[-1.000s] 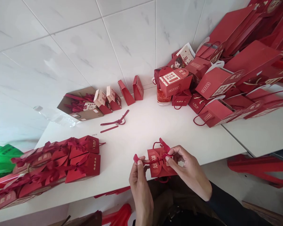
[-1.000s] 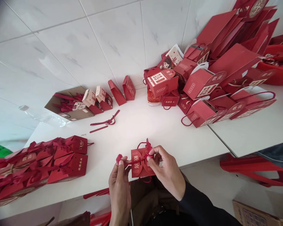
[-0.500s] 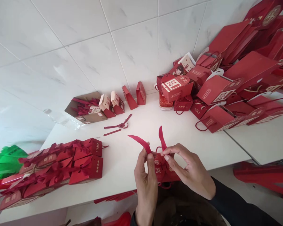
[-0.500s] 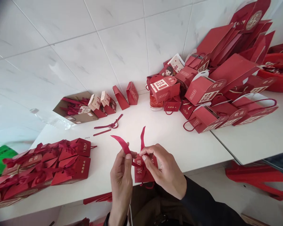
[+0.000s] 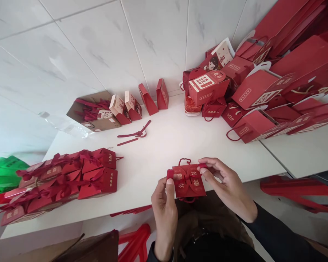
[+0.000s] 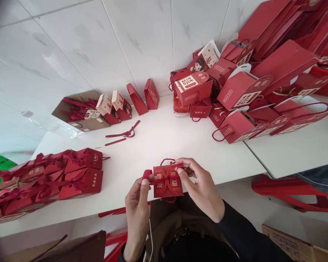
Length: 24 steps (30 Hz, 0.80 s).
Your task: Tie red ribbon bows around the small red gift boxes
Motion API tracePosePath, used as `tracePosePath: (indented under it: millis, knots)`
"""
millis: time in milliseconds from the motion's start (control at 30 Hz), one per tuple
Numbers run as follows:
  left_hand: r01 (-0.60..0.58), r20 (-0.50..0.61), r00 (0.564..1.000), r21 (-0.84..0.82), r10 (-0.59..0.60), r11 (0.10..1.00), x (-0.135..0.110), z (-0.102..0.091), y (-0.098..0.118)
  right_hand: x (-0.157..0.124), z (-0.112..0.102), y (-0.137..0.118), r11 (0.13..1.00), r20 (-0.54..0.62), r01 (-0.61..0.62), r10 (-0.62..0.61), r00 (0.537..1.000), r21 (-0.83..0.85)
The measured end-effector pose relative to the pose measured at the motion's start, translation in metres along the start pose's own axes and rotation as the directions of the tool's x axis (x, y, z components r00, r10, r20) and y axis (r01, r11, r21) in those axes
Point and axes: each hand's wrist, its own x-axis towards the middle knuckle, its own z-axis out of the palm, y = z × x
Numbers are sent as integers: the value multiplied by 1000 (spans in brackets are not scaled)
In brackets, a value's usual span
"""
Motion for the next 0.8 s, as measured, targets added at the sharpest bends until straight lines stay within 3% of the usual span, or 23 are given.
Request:
tracePosePath:
  millis: [167, 267, 433, 600, 800]
  knots:
    - [-88, 86, 992, -21, 89, 996, 6, 8, 19, 8, 0, -19, 985, 23, 169, -169, 985, -32]
    - [-226, 155, 966, 130, 205, 966, 13, 11, 25, 14, 1, -27, 954, 80, 294, -289, 954, -61]
    - [-419, 322, 896, 382, 306, 824, 22, 10, 23, 20, 3, -25, 910, 121, 396, -382, 916, -120]
    - [-311, 265, 940, 405, 215, 860, 21, 1, 17, 18, 1, -18, 900, 77, 389, -381, 921, -195]
    - [-101, 266, 963, 207, 43, 973, 17, -3, 23, 19, 1, -13, 898, 55, 380, -377, 925, -224]
